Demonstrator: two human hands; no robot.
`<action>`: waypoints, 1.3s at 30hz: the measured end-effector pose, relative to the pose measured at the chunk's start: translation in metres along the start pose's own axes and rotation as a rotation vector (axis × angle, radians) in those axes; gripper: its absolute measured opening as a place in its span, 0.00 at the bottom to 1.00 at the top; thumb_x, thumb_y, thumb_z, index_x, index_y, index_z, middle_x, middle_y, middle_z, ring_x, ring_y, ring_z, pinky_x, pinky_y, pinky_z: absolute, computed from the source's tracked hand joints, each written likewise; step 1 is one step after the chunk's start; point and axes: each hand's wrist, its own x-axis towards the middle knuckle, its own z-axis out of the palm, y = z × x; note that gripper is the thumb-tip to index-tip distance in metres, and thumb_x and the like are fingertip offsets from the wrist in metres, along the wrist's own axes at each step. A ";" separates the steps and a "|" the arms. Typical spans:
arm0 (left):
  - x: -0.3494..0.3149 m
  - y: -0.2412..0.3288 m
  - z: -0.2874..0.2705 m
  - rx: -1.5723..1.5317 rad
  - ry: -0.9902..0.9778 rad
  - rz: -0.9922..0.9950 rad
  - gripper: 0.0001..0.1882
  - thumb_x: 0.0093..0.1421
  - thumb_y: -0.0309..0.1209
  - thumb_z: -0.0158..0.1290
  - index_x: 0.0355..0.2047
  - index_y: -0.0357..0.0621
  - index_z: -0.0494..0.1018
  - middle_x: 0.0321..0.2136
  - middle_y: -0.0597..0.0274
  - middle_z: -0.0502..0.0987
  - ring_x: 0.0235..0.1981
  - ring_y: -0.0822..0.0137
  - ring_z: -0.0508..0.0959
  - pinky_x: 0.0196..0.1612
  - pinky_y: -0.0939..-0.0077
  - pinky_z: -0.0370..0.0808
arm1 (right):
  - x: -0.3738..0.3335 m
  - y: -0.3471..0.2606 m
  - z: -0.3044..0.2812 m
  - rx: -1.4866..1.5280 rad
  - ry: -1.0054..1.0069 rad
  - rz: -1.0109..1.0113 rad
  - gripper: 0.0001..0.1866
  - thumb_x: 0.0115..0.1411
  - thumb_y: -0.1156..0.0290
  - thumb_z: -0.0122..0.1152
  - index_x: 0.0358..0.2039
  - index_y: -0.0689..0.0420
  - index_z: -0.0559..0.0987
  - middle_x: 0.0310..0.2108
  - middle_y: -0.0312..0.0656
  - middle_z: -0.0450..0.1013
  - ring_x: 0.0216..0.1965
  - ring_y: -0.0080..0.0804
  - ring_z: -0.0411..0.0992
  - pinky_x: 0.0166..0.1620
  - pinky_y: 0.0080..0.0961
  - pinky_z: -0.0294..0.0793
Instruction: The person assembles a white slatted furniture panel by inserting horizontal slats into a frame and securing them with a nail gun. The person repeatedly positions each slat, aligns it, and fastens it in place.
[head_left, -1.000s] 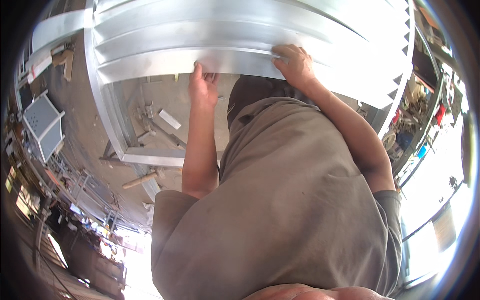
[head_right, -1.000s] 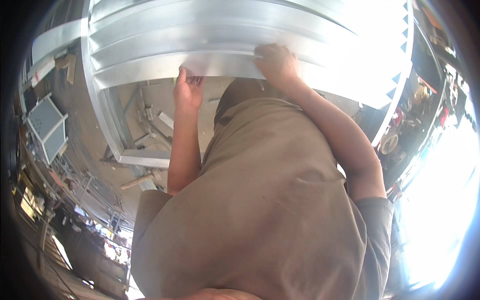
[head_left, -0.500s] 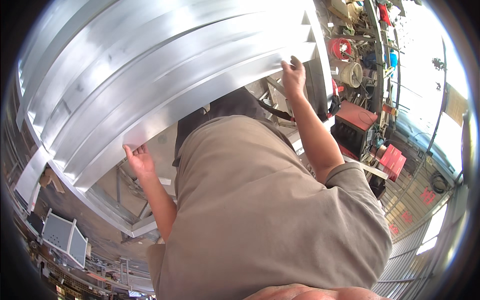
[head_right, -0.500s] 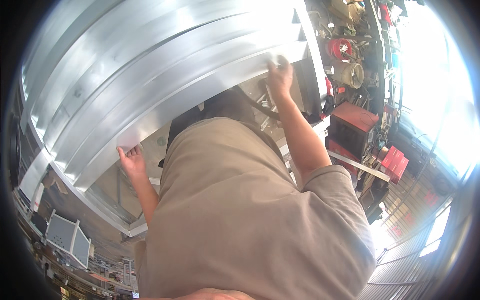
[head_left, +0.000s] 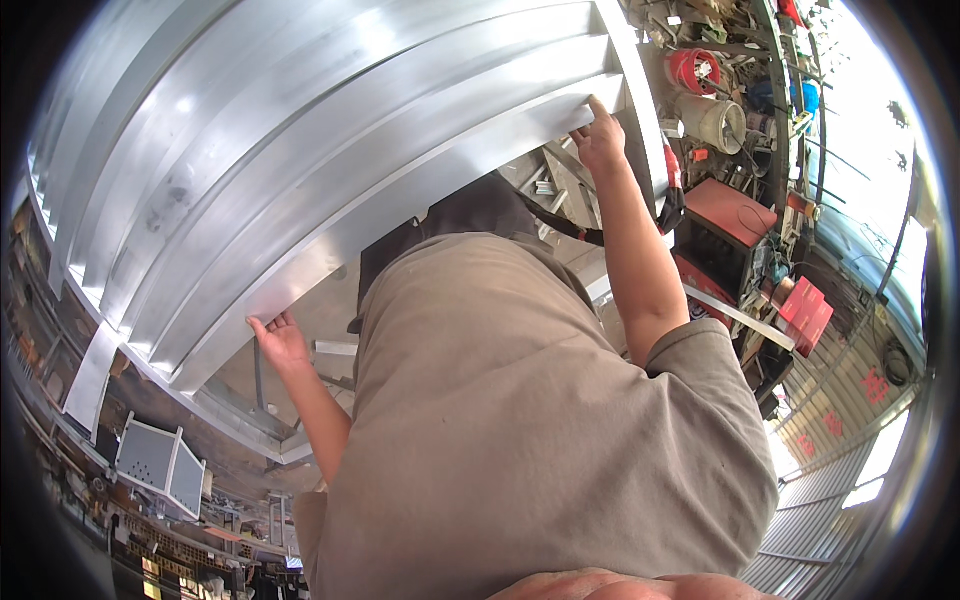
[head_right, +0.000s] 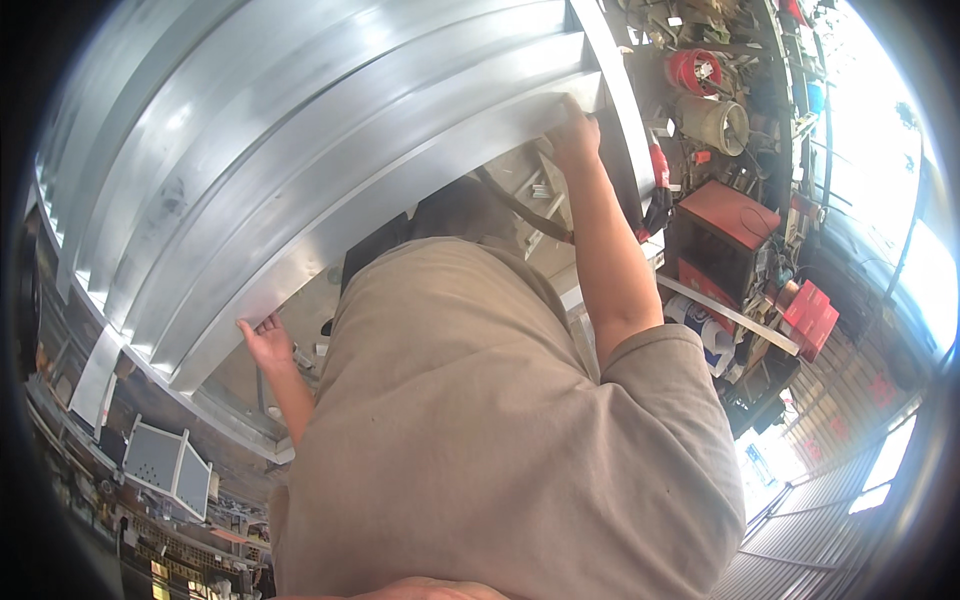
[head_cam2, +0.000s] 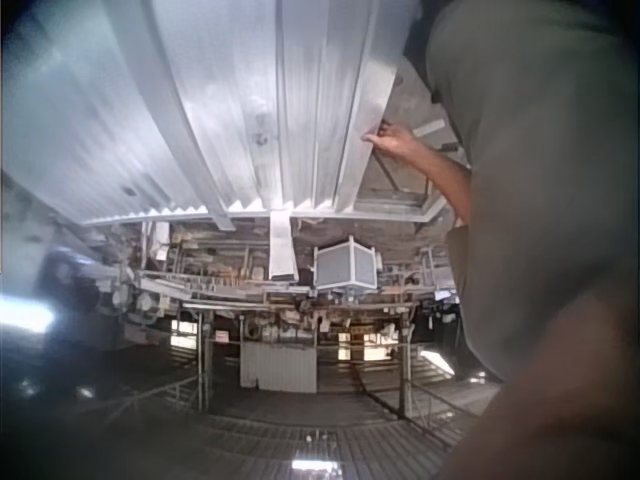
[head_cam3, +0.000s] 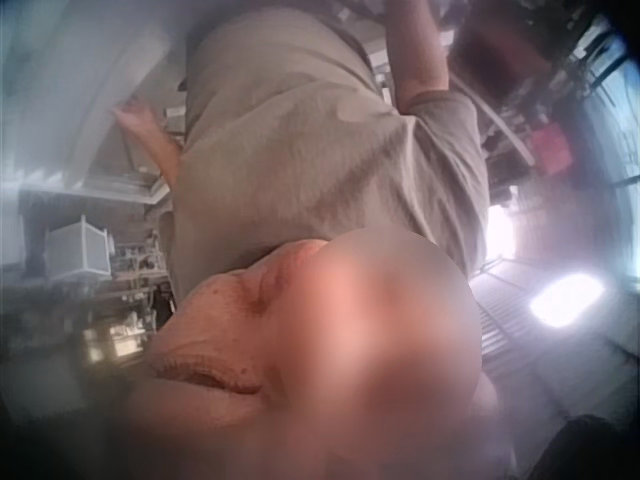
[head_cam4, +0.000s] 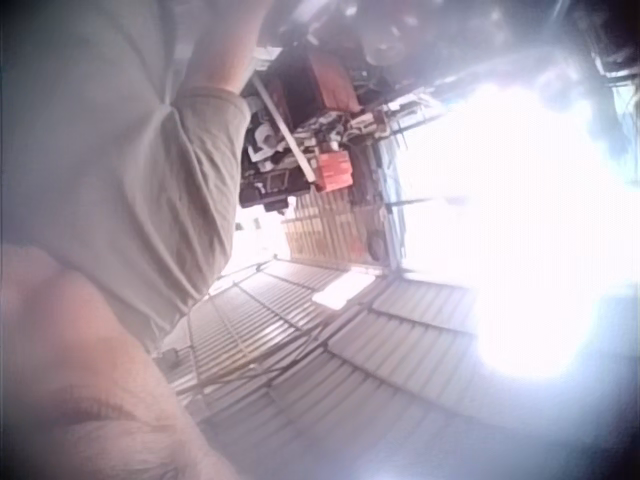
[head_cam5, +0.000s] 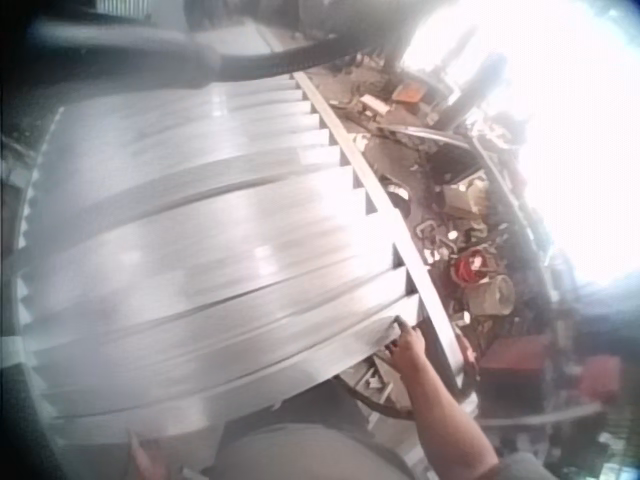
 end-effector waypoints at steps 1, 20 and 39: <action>0.002 0.000 0.000 0.003 -0.003 0.005 0.28 0.74 0.48 0.51 0.64 0.41 0.65 0.64 0.56 0.69 0.66 0.57 0.67 0.73 0.55 0.65 | 0.002 0.000 -0.001 0.048 -0.020 0.014 0.28 0.68 0.63 0.65 0.63 0.60 0.67 0.54 0.48 0.71 0.51 0.46 0.77 0.50 0.42 0.81; -0.005 0.001 0.020 0.034 0.061 -0.019 0.31 0.73 0.47 0.51 0.67 0.39 0.61 0.65 0.54 0.67 0.67 0.56 0.67 0.73 0.54 0.64 | 0.036 0.018 -0.015 0.242 -0.031 0.119 0.22 0.73 0.64 0.59 0.63 0.57 0.74 0.61 0.46 0.71 0.62 0.48 0.70 0.64 0.47 0.74; 0.003 -0.009 0.003 0.087 -0.002 0.050 0.34 0.73 0.48 0.51 0.67 0.34 0.60 0.65 0.52 0.67 0.67 0.56 0.67 0.75 0.55 0.62 | 0.156 0.101 -0.081 -0.292 -0.169 -0.293 0.27 0.66 0.65 0.67 0.62 0.57 0.72 0.53 0.46 0.74 0.53 0.46 0.75 0.53 0.47 0.78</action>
